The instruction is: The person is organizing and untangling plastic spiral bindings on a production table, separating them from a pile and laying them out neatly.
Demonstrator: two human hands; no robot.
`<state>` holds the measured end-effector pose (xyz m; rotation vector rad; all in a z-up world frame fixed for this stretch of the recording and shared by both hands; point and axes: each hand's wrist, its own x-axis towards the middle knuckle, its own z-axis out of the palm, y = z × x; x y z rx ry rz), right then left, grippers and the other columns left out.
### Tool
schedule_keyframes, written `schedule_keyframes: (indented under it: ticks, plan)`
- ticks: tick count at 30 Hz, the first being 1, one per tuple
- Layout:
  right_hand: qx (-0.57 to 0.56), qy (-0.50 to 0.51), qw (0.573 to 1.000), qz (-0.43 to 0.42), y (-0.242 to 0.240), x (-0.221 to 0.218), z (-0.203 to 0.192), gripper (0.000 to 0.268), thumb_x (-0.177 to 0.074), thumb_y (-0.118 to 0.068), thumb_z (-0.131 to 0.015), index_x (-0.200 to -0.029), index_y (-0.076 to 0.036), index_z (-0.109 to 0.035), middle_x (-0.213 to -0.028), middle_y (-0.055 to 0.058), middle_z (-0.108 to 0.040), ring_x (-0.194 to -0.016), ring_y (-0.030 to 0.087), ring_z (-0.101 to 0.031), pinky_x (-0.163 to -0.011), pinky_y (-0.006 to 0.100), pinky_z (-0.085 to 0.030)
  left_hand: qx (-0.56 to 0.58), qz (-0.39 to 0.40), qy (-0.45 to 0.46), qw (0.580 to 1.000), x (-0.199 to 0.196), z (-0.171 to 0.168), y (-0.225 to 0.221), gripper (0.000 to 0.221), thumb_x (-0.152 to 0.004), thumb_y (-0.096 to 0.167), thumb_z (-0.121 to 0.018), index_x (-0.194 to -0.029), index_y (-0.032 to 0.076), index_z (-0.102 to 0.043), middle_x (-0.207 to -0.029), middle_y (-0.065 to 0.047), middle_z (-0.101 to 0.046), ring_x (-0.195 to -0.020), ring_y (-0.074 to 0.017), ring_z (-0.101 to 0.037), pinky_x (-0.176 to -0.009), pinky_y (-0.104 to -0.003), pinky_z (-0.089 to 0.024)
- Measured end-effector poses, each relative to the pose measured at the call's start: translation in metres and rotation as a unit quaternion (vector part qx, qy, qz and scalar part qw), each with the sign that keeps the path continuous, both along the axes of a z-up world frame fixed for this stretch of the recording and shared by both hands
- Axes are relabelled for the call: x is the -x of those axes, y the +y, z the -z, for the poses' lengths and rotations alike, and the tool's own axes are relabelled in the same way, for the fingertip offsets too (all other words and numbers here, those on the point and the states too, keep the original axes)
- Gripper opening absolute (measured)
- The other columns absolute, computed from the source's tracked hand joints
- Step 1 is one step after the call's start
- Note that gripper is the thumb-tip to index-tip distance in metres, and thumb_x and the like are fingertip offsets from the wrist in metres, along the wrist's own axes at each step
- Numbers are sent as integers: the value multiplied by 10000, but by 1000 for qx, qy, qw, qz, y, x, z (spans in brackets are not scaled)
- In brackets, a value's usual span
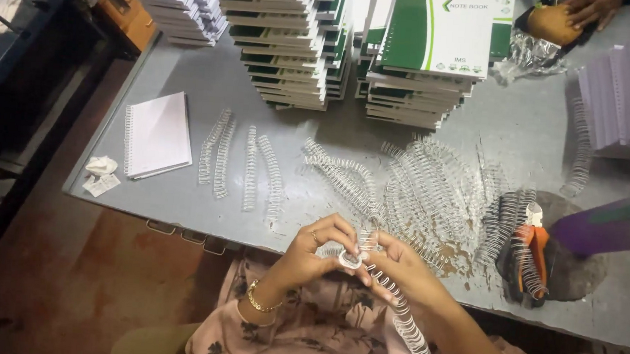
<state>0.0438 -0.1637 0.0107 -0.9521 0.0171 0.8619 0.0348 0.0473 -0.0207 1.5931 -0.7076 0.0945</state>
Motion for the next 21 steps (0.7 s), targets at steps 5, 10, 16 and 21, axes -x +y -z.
schedule_keyframes:
  ticks: [5,10,16,21]
  plan:
    - [-17,43,998,-41,0,-7,16,165,-1031,-81,-637,-1133,47,-660,-649,126,-676,-327,83,-505,-262,157,-358,18,22,42,999,4,-7,3,161,-1001,320,-649,-1024,170,-703,-1053,-15,-583,-1041,-172,-587,-986,-334,-504]
    - [-102,88,989,-67,-1,-6,22,305,-1000,-56,-644,-1247,111,-578,-671,149,-660,-364,87,-537,-274,141,-394,6,59,67,996,8,-16,4,94,-982,259,-679,-994,165,-676,-1062,-10,-541,-1042,-171,-567,-1027,-346,-480]
    - [-102,101,989,40,-19,1,27,207,-1000,-19,-623,-1183,57,-564,-606,135,-624,-339,135,-531,-275,188,-449,71,83,104,989,-8,-20,-2,325,-979,251,-707,-1272,159,-599,-1252,-43,-584,-1190,-189,-598,-1040,-307,-602]
    - [19,-123,988,89,-45,1,1,184,-1022,-176,-594,-912,-29,-597,-596,11,-557,-368,64,-420,-288,179,-325,-86,-86,-37,992,-46,-52,-13,391,-1058,333,-533,-1382,116,-560,-1293,-99,-679,-1240,-259,-642,-1100,-408,-538]
